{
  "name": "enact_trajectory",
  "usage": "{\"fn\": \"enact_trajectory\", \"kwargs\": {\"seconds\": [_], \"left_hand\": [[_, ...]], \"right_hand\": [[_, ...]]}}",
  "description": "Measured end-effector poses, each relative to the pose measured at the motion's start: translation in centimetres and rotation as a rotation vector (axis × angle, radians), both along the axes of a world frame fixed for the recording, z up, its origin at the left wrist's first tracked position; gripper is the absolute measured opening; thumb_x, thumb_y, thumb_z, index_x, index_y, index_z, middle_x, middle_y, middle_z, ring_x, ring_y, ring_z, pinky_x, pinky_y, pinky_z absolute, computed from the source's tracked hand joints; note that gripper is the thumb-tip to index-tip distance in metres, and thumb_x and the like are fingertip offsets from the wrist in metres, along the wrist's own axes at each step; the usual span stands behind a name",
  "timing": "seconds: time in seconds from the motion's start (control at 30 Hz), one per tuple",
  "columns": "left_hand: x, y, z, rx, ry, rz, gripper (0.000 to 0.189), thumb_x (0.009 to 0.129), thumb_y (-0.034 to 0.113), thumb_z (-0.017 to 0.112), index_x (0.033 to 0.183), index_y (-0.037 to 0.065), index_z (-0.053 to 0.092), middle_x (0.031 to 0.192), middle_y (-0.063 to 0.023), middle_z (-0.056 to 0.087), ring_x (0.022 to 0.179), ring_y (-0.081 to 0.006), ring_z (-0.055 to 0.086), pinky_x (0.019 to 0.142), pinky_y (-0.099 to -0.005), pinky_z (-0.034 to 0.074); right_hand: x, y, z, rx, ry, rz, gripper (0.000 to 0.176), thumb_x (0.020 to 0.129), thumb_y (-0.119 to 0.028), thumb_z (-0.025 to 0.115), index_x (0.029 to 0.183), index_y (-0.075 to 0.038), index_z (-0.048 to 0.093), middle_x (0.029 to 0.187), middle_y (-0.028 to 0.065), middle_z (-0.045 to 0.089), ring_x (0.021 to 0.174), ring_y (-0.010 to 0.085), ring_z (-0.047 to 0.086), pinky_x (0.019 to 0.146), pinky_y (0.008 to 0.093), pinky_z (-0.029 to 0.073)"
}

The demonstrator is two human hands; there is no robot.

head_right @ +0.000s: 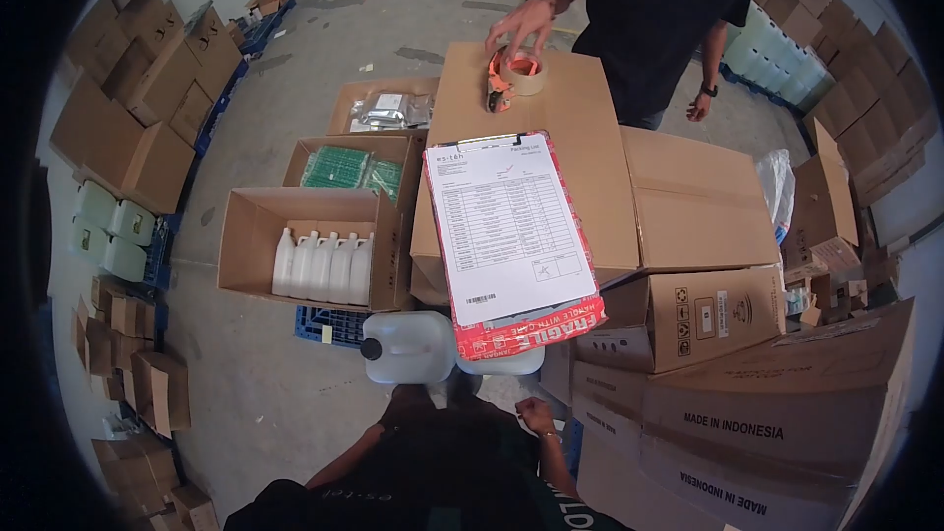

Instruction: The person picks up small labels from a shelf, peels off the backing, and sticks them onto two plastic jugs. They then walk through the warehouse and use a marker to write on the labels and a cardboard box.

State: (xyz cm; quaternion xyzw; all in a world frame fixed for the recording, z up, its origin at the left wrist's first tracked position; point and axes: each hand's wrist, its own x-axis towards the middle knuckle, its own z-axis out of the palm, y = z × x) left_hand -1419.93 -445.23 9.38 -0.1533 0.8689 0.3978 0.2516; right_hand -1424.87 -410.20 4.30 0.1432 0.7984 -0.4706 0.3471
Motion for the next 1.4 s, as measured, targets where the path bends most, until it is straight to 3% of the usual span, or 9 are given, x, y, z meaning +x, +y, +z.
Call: {"fn": "enact_trajectory", "kwargs": {"seconds": [0.4, 0.47, 0.6, 0.67, 0.8, 1.07, 1.13, 1.3, 1.4], "left_hand": [[15.0, -9.0, -5.2, 0.331, -0.042, -0.044, 0.023, 0.081, 0.013, 0.057, 0.096, -0.003, 0.062, 0.089, -0.0228, 0.063, 0.087, -0.0257, 0.063, 0.074, -0.0363, 0.048], [12.1, -9.9, 0.7, 0.525, -0.331, -0.228, 0.033, 0.085, 0.014, 0.056, 0.114, -0.002, 0.055, 0.105, -0.0188, 0.062, 0.102, -0.019, 0.057, 0.085, -0.0315, 0.045], [8.2, -12.0, 15.9, 0.691, -0.449, 0.322, 0.032, 0.091, 0.005, 0.045, 0.12, -0.007, 0.046, 0.114, -0.0163, 0.057, 0.099, -0.0207, 0.059, 0.087, -0.0315, 0.047], [6.5, -14.5, 20.8, 0.35, -0.243, 0.074, 0.03, 0.092, 0.002, 0.041, 0.119, -0.009, 0.045, 0.113, -0.0181, 0.057, 0.094, -0.0216, 0.062, 0.083, -0.0321, 0.05], [-0.8, -9.9, 28.2, 0.222, 0.073, 0.166, 0.032, 0.093, 0.003, 0.037, 0.123, -0.009, 0.041, 0.112, -0.0188, 0.057, 0.09, -0.0241, 0.064, 0.08, -0.0327, 0.051], [-4.2, -2.5, 23.6, 0.463, 0.07, -0.357, 0.043, 0.093, 0.014, 0.046, 0.131, -0.001, 0.034, 0.121, -0.0183, 0.053, 0.09, -0.021, 0.063, 0.081, -0.0303, 0.048], [-3.7, -3.3, 24.3, 0.526, 0.045, -0.359, 0.042, 0.091, 0.015, 0.049, 0.129, -0.001, 0.038, 0.119, -0.0182, 0.054, 0.09, -0.0209, 0.063, 0.081, -0.03, 0.048], [-2.9, -10.4, 22.0, 0.281, 0.152, -0.403, 0.046, 0.085, 0.033, 0.059, 0.114, -0.002, 0.051, 0.098, -0.0223, 0.061, 0.089, -0.0314, 0.062, 0.078, -0.0378, 0.049], [-1.2, -16.6, 13.5, 0.018, 0.212, -0.523, 0.054, 0.082, 0.045, 0.058, 0.11, -0.001, 0.054, 0.096, -0.0236, 0.061, 0.092, -0.0343, 0.061, 0.079, -0.041, 0.048]], "right_hand": [[1.1, -1.1, -0.7, 0.025, 0.011, -0.027, 0.028, 0.079, -0.025, 0.064, 0.084, 0.003, 0.062, 0.072, 0.0098, 0.065, 0.063, 0.0153, 0.063, 0.061, 0.0289, 0.05], [1.1, -1.3, -1.0, 0.044, 0.003, -0.038, 0.028, 0.079, -0.024, 0.064, 0.085, 0.003, 0.062, 0.073, 0.0098, 0.065, 0.063, 0.0155, 0.064, 0.062, 0.0286, 0.05], [0.3, -1.9, -0.5, 0.124, 0.199, 0.069, 0.025, 0.081, -0.022, 0.062, 0.083, 0.003, 0.061, 0.073, 0.0091, 0.066, 0.064, 0.0148, 0.064, 0.061, 0.0289, 0.05], [-0.9, -3.4, 2.4, 0.016, 0.225, 0.106, 0.023, 0.082, -0.021, 0.063, 0.083, 0.001, 0.062, 0.07, 0.008, 0.065, 0.06, 0.0143, 0.062, 0.059, 0.0287, 0.049], [-3.4, -9.9, 12.8, -0.226, 0.249, 0.147, 0.023, 0.079, -0.022, 0.067, 0.086, -0.001, 0.062, 0.065, 0.0076, 0.061, 0.057, 0.0173, 0.059, 0.058, 0.0304, 0.048], [-0.1, -18.0, 21.8, -0.185, 0.573, 0.314, 0.029, 0.079, -0.017, 0.067, 0.104, -0.009, 0.055, 0.067, 0.0068, 0.059, 0.056, 0.0181, 0.059, 0.056, 0.0303, 0.048], [1.5, -18.8, 19.4, -0.155, 0.629, 0.089, 0.027, 0.077, -0.016, 0.066, 0.1, -0.01, 0.054, 0.066, 0.0122, 0.06, 0.061, 0.0258, 0.062, 0.057, 0.0351, 0.049], [6.3, -22.2, 19.8, -0.191, 0.543, -0.269, 0.021, 0.089, -0.024, 0.055, 0.093, -0.004, 0.055, 0.065, 0.0069, 0.062, 0.056, 0.0149, 0.063, 0.054, 0.0279, 0.05], [10.4, -24.3, 20.3, -0.243, 0.238, -0.574, 0.02, 0.09, -0.024, 0.054, 0.092, -0.004, 0.056, 0.063, 0.0095, 0.061, 0.055, 0.0149, 0.062, 0.053, 0.0278, 0.049]]}}
